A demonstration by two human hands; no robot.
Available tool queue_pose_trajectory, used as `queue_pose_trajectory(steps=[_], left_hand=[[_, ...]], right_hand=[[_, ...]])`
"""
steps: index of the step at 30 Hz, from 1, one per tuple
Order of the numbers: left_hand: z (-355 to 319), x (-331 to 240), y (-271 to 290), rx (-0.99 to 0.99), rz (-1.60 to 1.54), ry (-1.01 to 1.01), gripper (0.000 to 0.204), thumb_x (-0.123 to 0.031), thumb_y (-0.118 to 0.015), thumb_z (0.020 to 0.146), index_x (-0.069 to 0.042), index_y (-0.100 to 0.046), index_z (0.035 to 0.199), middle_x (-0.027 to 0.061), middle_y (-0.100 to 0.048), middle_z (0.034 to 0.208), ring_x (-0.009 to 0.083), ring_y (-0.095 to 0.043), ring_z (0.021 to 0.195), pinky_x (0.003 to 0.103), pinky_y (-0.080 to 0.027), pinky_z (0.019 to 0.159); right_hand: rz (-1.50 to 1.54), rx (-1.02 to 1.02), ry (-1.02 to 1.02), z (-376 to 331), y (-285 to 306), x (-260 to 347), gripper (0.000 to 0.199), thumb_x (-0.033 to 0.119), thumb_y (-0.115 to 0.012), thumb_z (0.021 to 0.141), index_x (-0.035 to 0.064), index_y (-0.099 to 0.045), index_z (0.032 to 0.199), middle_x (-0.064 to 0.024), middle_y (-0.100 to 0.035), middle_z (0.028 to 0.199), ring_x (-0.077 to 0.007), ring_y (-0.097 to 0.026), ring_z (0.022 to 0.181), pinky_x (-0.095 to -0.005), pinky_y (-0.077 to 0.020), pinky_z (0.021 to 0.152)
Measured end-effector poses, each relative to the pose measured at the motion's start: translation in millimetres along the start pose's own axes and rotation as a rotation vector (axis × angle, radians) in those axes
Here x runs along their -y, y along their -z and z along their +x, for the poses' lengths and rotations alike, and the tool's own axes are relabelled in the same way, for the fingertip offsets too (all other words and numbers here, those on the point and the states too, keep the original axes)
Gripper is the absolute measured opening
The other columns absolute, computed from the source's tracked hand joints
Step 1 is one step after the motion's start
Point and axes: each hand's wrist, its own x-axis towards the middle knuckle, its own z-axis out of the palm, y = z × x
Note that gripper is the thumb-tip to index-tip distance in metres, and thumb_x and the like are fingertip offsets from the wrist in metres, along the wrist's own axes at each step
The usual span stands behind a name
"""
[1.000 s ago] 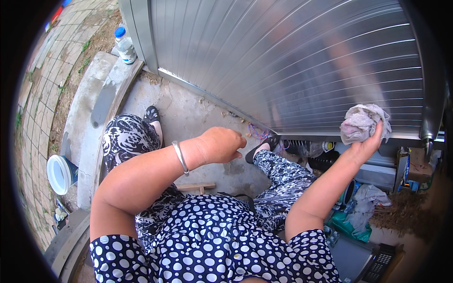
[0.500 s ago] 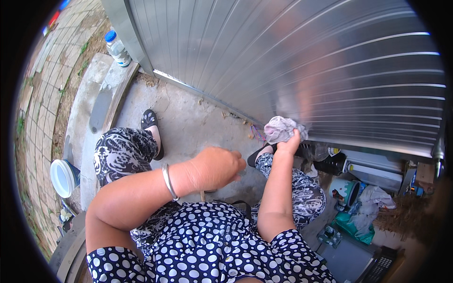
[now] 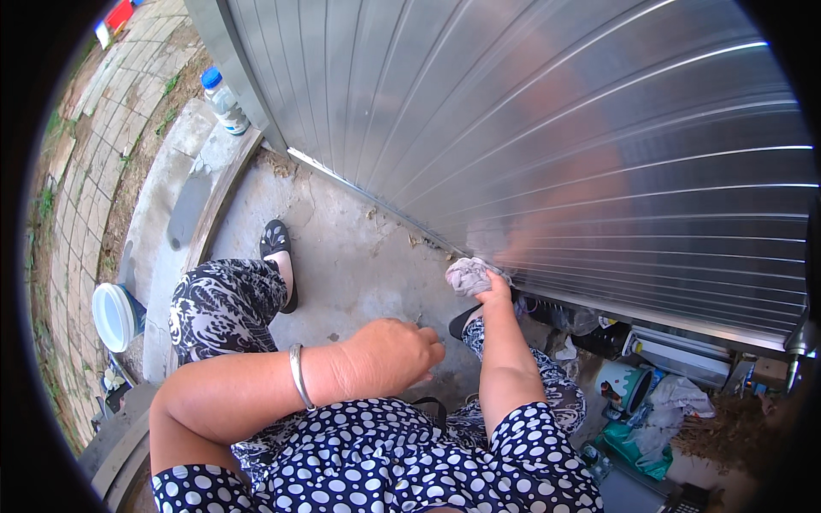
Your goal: The person wipes the surface of a metal roll-up door with a cloth. They systematically clean different sections of the door, moving the cloth in various directions to cover the area.
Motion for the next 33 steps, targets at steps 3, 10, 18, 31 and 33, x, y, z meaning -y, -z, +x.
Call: queue_pose_trajectory(steps=[3,10,18,31,33], left_hand=[[1,0,-2,0.004,0.014,-0.007,0.024,-0.025,-0.062,0.082,-0.007,-0.058,0.097,0.0103,-0.058,0.09,0.0287,-0.063,0.083,0.038,-0.051,0.071],[4,8,-3,-0.014,-0.016,0.046,0.025,-0.027,-0.063,0.082,-0.006,-0.062,0.094,0.0122,-0.062,0.094,0.031,-0.063,0.088,0.04,-0.052,0.073],[12,16,-6,-0.016,0.036,0.073,0.028,-0.028,-0.063,0.083,-0.01,-0.062,0.105,0.0091,-0.062,0.1,0.03,-0.062,0.09,0.039,-0.051,0.076],[2,14,-4,-0.049,0.036,0.039,0.028,-0.027,-0.063,0.083,-0.009,-0.061,0.105,0.0095,-0.061,0.097,0.0301,-0.062,0.088,0.04,-0.051,0.074],[0,13,-4,-0.035,0.039,0.037,0.028,-0.026,-0.062,0.083,-0.009,-0.061,0.105,0.0102,-0.061,0.097,0.0303,-0.062,0.088,0.039,-0.051,0.074]], right_hand=[[0.038,-0.002,0.132,-5,6,5,0.026,0.019,-0.054,0.086,0.0045,-0.062,0.106,-0.0123,-0.063,0.111,-0.0324,-0.059,0.104,-0.0515,-0.0451,0.091],[0.344,0.224,0.482,-120,3,29,0.027,0.015,-0.056,0.082,-0.0008,-0.06,0.103,-0.0133,-0.064,0.104,-0.0299,-0.063,0.093,-0.0443,-0.0497,0.086],[0.216,0.143,1.385,-332,-2,122,0.034,-0.001,-0.057,0.082,-0.0052,-0.052,0.115,-0.0175,-0.06,0.107,-0.0266,-0.063,0.092,-0.0391,-0.0565,0.076],[0.428,-0.041,1.472,-334,-34,108,0.064,0.014,-0.056,0.086,-0.0075,-0.018,0.133,-0.0286,-0.047,0.123,-0.0352,-0.06,0.101,-0.0478,-0.0547,0.084],[0.474,-0.014,1.271,-287,-30,86,0.051,0.018,-0.052,0.088,-0.0084,-0.032,0.128,-0.0252,-0.052,0.118,-0.0334,-0.061,0.1,-0.0467,-0.054,0.085]])
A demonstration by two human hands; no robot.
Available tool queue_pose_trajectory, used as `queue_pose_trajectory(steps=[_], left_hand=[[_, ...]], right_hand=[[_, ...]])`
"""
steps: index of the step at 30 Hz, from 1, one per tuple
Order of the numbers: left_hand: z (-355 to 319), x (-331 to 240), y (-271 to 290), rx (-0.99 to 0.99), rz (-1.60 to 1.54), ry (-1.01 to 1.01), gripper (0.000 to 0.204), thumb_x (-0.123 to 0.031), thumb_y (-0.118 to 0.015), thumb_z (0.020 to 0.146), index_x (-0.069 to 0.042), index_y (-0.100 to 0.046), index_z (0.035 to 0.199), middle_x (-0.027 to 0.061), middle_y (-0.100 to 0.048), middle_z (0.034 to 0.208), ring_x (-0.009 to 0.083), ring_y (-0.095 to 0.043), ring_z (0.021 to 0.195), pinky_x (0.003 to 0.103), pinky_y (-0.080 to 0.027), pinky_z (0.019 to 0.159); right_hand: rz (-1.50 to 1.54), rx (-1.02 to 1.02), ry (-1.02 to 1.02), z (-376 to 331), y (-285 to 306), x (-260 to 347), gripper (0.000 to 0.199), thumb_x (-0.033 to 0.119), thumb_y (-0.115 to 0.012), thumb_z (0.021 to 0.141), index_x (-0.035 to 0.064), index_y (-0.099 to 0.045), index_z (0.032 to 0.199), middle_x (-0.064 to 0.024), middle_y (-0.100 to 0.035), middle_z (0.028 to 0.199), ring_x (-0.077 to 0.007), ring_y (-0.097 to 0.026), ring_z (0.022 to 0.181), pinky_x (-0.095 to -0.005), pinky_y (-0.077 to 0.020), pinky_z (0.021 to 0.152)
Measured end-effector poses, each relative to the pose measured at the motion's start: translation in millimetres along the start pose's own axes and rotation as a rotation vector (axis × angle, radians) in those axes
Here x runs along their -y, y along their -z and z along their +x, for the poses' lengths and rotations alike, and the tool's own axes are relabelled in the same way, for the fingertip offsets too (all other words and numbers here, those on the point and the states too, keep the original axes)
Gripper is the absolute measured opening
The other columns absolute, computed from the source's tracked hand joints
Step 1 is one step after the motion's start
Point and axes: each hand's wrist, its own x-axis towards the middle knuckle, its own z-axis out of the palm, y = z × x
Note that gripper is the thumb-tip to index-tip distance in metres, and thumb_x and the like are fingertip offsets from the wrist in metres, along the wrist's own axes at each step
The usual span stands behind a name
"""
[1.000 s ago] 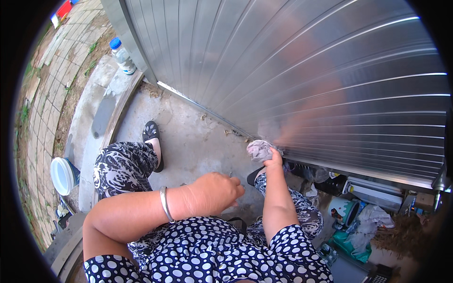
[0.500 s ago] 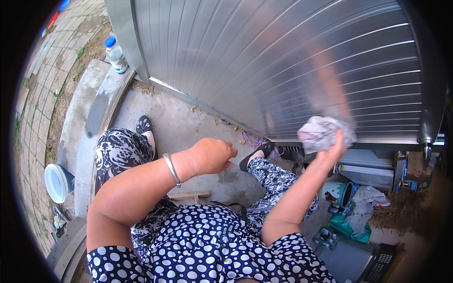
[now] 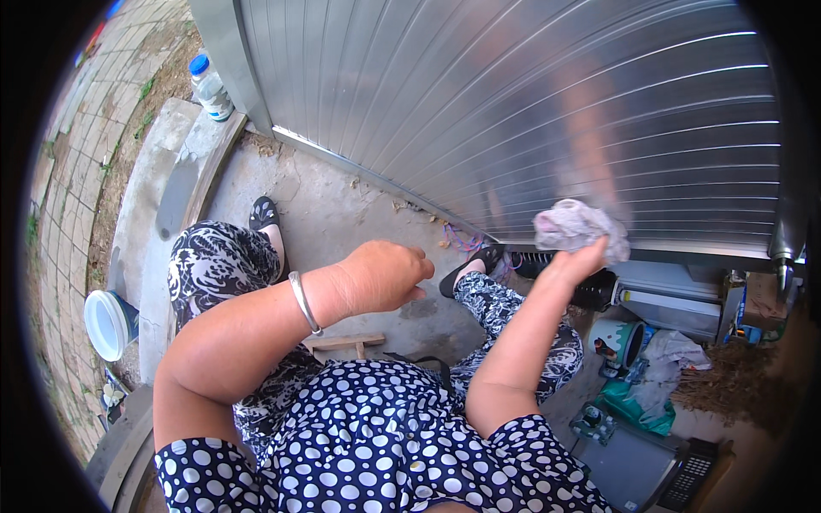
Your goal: The person wipes the surface of a metal roll-up door with a cloth. They systematically clean different sections of the door, moving the cloth in various directions to cover the area.
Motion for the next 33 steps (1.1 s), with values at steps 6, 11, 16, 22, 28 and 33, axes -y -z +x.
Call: queue_pose_trajectory(steps=[6,11,16,22,28,33], left_hand=[[2,-6,-1,0.051,0.005,-0.039,0.028,-0.026,-0.061,0.084,-0.007,-0.06,0.104,0.0106,-0.06,0.095,0.0303,-0.063,0.086,0.039,-0.051,0.072],[-2,-11,-2,0.046,-0.002,-0.054,0.026,-0.027,-0.062,0.082,-0.004,-0.061,0.094,0.012,-0.062,0.09,0.03,-0.064,0.084,0.038,-0.052,0.071],[8,-19,8,0.072,-0.018,-0.104,0.025,-0.027,-0.063,0.081,-0.005,-0.061,0.094,0.011,-0.061,0.091,0.0294,-0.063,0.085,0.038,-0.052,0.071],[-9,-14,-4,0.065,-0.084,-0.022,0.025,-0.027,-0.062,0.081,-0.004,-0.059,0.092,0.0104,-0.059,0.091,0.0285,-0.062,0.084,0.039,-0.051,0.072],[-3,-14,-12,0.103,-0.046,-0.071,0.026,-0.028,-0.062,0.081,-0.004,-0.06,0.093,0.0114,-0.061,0.091,0.0294,-0.063,0.083,0.04,-0.051,0.071],[-2,-10,-22,0.164,-0.023,-0.041,0.027,-0.028,-0.063,0.081,-0.004,-0.06,0.094,0.0126,-0.061,0.092,0.0315,-0.063,0.086,0.041,-0.051,0.072]], right_hand=[[0.082,0.116,-0.491,12,73,-115,0.032,0.02,-0.044,0.089,-0.0036,-0.06,0.104,-0.0166,-0.063,0.106,-0.03,-0.062,0.098,-0.0429,-0.0507,0.088],[0.072,0.033,-0.755,4,98,-186,0.038,0.024,-0.037,0.092,0.0001,-0.059,0.111,-0.0159,-0.061,0.115,-0.0327,-0.058,0.107,-0.0468,-0.0443,0.096],[-0.081,-0.049,-0.933,46,164,-274,0.042,0.025,-0.037,0.091,0.0008,-0.056,0.119,-0.0155,-0.057,0.123,-0.0346,-0.053,0.115,-0.0488,-0.039,0.101],[-0.614,-0.031,-1.197,0,113,-255,0.036,0.024,-0.049,0.09,0.002,-0.057,0.117,-0.0151,-0.057,0.122,-0.035,-0.055,0.112,-0.053,-0.0407,0.097],[-0.162,-0.001,-0.918,21,128,-227,0.039,0.024,-0.047,0.083,0.0011,-0.059,0.111,-0.0145,-0.061,0.114,-0.033,-0.058,0.106,-0.0479,-0.0448,0.094],[-0.034,0.071,-0.622,6,81,-133,0.041,0.025,-0.046,0.083,-0.0028,-0.058,0.11,-0.0153,-0.062,0.111,-0.0309,-0.059,0.104,-0.0459,-0.0463,0.092]])
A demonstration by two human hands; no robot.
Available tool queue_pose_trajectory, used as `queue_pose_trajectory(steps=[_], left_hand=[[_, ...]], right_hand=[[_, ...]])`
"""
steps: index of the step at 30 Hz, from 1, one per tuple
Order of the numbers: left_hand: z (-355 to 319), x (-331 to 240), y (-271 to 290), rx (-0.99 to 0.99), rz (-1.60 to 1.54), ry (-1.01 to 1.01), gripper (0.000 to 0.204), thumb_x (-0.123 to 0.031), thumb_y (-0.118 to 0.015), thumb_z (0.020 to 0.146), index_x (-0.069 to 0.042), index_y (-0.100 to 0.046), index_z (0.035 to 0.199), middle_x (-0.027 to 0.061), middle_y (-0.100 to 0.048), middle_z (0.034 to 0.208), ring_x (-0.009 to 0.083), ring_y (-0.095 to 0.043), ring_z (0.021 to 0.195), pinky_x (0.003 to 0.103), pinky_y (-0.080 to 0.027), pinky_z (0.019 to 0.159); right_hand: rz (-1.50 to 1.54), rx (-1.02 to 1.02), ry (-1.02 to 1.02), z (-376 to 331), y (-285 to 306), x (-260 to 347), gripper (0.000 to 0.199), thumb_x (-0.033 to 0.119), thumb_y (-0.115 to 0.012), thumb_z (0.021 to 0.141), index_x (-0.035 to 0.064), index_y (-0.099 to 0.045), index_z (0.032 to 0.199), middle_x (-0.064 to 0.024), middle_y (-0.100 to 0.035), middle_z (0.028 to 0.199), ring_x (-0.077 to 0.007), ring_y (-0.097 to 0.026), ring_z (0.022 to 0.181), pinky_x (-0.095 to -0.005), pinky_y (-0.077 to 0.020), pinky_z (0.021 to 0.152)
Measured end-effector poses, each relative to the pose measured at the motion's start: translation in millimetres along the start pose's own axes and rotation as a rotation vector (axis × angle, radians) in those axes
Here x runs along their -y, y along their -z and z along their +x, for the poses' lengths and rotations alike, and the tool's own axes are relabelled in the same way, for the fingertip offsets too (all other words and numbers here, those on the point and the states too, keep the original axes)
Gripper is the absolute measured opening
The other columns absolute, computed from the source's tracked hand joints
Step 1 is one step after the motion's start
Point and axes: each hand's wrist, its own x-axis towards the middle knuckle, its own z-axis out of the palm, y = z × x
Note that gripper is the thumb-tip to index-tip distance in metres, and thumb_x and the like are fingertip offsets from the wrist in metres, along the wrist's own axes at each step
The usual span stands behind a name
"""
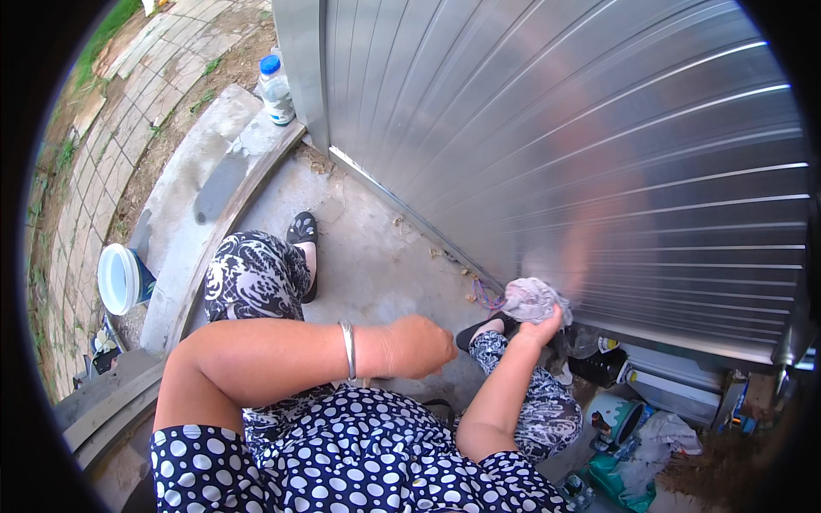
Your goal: The person wipes the surface of a metal roll-up door with a cloth. They systematically clean different sections of the door, moving the cloth in various directions to cover the area.
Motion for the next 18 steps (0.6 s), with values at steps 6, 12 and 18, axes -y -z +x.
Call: queue_pose_trajectory(steps=[6,12,18], left_hand=[[3,5,6,-0.042,0.051,0.051,0.027,-0.027,-0.065,0.08,-0.008,-0.065,0.099,0.0114,-0.066,0.096,0.0314,-0.065,0.088,0.041,-0.053,0.072],[-5,9,11,-0.069,0.074,0.027,0.025,-0.027,-0.062,0.083,-0.008,-0.06,0.099,0.0109,-0.061,0.094,0.032,-0.062,0.087,0.042,-0.051,0.073],[-7,8,14,-0.101,0.087,0.022,0.027,-0.026,-0.062,0.084,-0.009,-0.06,0.104,0.0104,-0.061,0.092,0.0313,-0.062,0.086,0.041,-0.051,0.072]], right_hand=[[-0.022,0.107,0.534,-88,-77,144,0.036,0.018,-0.05,0.087,-0.0066,-0.054,0.113,-0.0169,-0.061,0.11,-0.0285,-0.06,0.103,-0.0433,-0.0499,0.089],[-0.052,0.268,0.92,-141,-135,276,0.036,0.017,-0.051,0.089,-0.0066,-0.051,0.116,-0.0183,-0.058,0.114,-0.0288,-0.06,0.103,-0.042,-0.0515,0.088],[-0.082,0.129,0.896,-101,-104,232,0.04,0.02,-0.048,0.09,-0.0043,-0.047,0.121,-0.0192,-0.057,0.117,-0.0309,-0.059,0.105,-0.0492,-0.0515,0.089]])
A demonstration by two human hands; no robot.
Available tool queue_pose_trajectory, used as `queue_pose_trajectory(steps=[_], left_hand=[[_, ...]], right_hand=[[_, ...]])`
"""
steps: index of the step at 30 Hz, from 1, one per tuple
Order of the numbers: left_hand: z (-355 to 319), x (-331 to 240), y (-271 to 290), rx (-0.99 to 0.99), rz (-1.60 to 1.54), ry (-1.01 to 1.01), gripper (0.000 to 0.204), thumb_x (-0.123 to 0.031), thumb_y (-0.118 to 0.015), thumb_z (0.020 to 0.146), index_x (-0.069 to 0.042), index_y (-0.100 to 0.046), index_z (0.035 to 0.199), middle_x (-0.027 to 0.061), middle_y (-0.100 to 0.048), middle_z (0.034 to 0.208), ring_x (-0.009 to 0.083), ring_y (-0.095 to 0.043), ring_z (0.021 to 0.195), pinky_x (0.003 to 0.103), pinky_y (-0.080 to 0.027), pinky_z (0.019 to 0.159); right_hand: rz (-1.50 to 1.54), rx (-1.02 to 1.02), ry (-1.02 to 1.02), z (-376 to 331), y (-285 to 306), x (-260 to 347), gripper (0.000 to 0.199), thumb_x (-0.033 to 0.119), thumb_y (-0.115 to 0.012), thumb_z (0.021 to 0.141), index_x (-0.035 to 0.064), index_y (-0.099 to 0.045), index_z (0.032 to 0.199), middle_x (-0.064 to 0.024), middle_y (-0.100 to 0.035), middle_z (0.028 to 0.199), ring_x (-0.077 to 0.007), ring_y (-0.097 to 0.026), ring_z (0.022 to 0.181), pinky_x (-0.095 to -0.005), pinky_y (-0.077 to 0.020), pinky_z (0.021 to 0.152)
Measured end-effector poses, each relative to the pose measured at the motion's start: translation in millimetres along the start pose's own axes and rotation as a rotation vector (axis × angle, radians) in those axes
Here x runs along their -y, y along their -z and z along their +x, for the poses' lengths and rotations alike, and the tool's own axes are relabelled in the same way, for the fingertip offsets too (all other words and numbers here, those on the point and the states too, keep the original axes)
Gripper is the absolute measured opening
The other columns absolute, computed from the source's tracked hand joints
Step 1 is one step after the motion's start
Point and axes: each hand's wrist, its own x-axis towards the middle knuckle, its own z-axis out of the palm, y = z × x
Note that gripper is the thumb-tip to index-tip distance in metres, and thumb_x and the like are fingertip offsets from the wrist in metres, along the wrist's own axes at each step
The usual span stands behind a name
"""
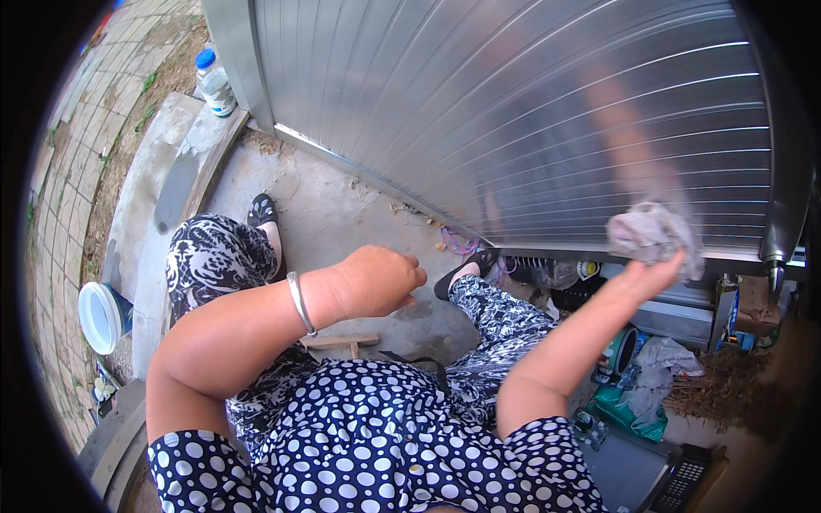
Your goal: The person wipes the surface of a metal roll-up door with a cloth. They systematically clean different sections of the door, moving the cloth in various directions to cover the area.
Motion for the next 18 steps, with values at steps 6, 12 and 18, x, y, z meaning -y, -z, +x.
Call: queue_pose_trajectory(steps=[6,12,18], left_hand=[[0,-6,3,0.013,-0.026,-0.023,0.028,-0.027,-0.061,0.083,-0.007,-0.059,0.102,0.0106,-0.06,0.093,0.0307,-0.062,0.085,0.039,-0.051,0.072],[4,-12,2,0.032,0.015,-0.053,0.027,-0.031,-0.061,0.082,-0.007,-0.058,0.096,0.0095,-0.059,0.089,0.0287,-0.063,0.083,0.038,-0.051,0.071],[7,-10,8,0.049,0.004,-0.031,0.027,-0.03,-0.062,0.082,-0.006,-0.06,0.095,0.0094,-0.06,0.09,0.0282,-0.064,0.084,0.037,-0.051,0.072]], right_hand=[[0.115,-0.127,-0.503,-56,65,-134,0.045,0.031,-0.034,0.089,-0.0015,-0.052,0.116,-0.017,-0.058,0.115,-0.0323,-0.058,0.107,-0.0496,-0.0469,0.093],[0.275,-0.25,-0.858,-100,101,-228,0.044,0.033,-0.037,0.083,0.0038,-0.06,0.107,-0.014,-0.062,0.109,-0.0334,-0.059,0.104,-0.0502,-0.0462,0.091],[0.332,-0.291,-1.126,-128,152,-308,0.044,0.035,-0.035,0.086,0.0061,-0.062,0.106,-0.0131,-0.062,0.111,-0.0344,-0.058,0.105,-0.0533,-0.0437,0.093]])
